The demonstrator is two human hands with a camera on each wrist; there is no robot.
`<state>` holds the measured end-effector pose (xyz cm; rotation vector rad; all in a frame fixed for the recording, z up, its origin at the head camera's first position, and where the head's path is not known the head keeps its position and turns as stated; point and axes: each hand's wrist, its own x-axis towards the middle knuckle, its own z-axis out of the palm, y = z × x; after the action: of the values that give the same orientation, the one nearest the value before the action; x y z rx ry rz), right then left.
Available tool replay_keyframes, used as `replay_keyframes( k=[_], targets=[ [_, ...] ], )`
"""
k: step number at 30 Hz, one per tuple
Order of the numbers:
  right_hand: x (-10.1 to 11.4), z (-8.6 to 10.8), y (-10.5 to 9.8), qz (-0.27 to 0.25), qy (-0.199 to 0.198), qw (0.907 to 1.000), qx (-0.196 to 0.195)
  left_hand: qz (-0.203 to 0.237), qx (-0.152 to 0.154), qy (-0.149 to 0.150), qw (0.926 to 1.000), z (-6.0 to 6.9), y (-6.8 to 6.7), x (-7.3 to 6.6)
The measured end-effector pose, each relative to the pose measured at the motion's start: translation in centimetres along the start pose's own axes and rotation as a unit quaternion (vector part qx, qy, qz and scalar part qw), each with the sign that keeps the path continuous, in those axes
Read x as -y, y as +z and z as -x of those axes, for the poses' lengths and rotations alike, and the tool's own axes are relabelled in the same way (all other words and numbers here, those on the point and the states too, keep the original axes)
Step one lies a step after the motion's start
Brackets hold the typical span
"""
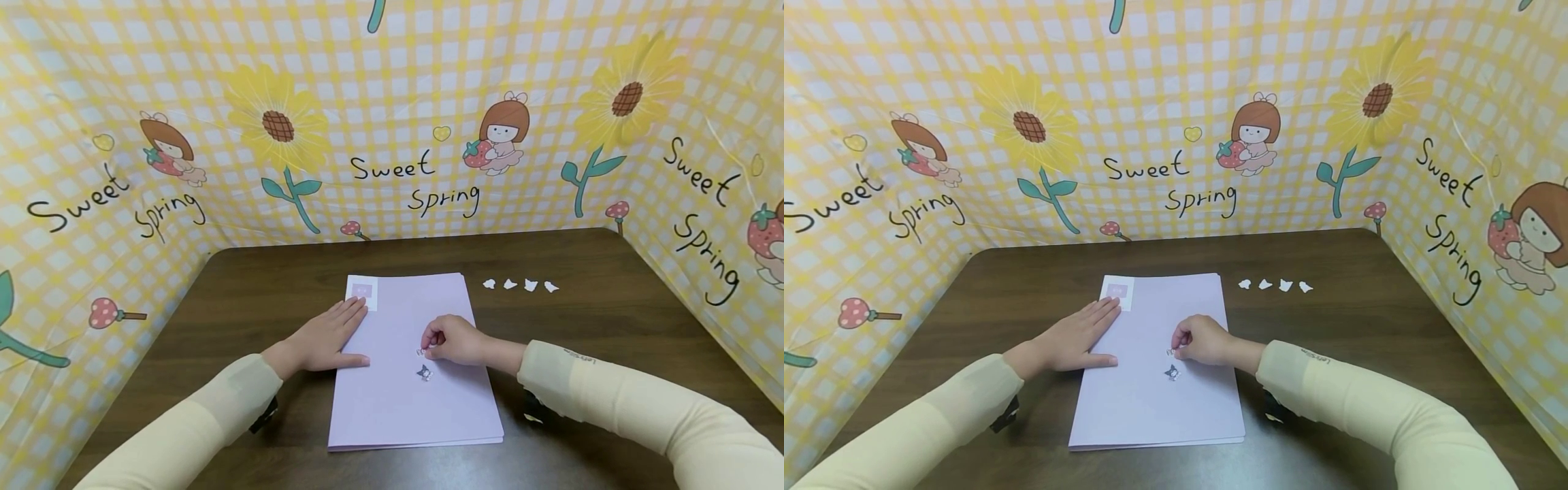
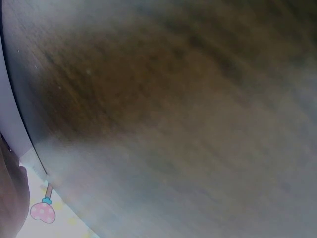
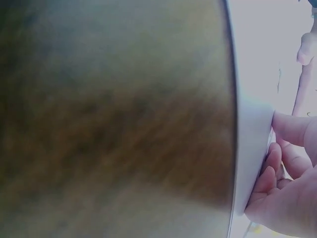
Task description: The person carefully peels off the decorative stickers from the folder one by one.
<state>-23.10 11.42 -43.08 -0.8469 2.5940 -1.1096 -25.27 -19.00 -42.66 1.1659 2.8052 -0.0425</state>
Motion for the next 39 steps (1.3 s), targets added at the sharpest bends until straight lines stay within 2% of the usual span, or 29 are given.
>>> replay_keyframes(
  k=[15, 22, 30, 39],
  targets=[
    [-0.59, 0.28, -0.07, -0.004, -0.019, 0.9992, -0.036, 0.0, -0.001, -0.001, 1.0, -0.1, 0.11, -0.04],
    [-0.41, 0.15, -0.07, -0.003, -0.016, 0.9996, -0.021, 0.004, -0.001, -0.001, 1.0, -0.04, 0.06, -0.06],
    [-0.27, -0.05, -0.02, -0.018, 0.007, 0.9998, -0.009, 0.008, -0.002, 0.0, 1.0, 0.02, 0.06, -0.07],
    [-0.67, -0.09, -0.2, -0.052, 0.011, 0.9986, -0.005, 0.007, -0.001, -0.002, 1.0, -0.02, 0.09, 0.02]
  ],
)
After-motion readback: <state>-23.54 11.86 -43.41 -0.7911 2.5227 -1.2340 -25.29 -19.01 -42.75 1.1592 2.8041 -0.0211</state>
